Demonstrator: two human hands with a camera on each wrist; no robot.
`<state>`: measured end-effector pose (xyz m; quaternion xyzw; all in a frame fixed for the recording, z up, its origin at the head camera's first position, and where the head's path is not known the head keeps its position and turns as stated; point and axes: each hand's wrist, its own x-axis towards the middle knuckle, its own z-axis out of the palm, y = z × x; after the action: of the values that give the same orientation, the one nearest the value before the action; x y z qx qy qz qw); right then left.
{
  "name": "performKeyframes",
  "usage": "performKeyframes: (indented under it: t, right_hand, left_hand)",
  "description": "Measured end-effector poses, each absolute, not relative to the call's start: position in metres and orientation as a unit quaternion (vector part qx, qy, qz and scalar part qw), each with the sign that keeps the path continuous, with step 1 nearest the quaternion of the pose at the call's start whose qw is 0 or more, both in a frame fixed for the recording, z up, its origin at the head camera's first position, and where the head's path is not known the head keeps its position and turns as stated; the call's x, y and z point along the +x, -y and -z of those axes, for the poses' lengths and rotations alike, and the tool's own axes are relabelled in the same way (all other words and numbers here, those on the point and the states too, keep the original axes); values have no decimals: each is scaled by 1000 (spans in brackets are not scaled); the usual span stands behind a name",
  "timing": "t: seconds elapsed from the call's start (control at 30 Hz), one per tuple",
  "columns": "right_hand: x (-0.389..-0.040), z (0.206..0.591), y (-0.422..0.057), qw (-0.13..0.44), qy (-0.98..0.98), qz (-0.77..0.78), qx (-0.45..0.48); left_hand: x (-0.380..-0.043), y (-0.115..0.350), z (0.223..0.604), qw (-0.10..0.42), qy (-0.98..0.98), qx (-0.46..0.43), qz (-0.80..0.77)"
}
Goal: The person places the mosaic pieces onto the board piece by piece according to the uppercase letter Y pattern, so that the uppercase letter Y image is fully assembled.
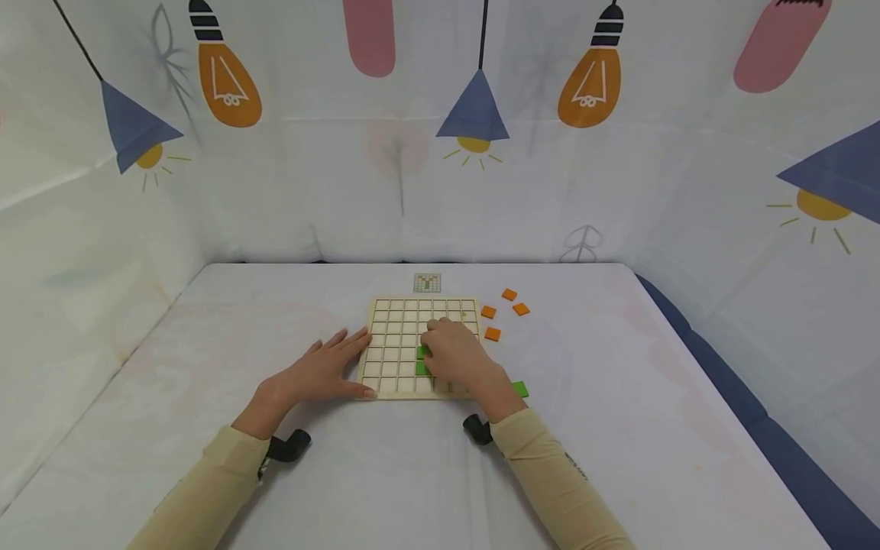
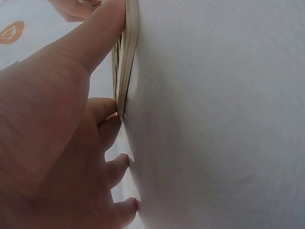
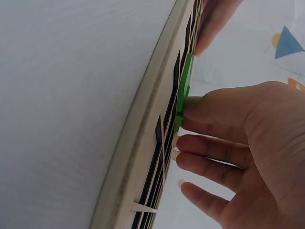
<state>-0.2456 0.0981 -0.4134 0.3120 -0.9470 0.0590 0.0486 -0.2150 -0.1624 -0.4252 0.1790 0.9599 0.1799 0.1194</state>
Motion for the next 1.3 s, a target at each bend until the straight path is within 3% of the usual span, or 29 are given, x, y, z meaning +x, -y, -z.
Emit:
performKeyframes:
  t: [1.3]
  right_hand:
    - [-245,414,-121,19,945,-114,307]
  left_hand:
    - [-216,163,427,116,-960,185,-175]
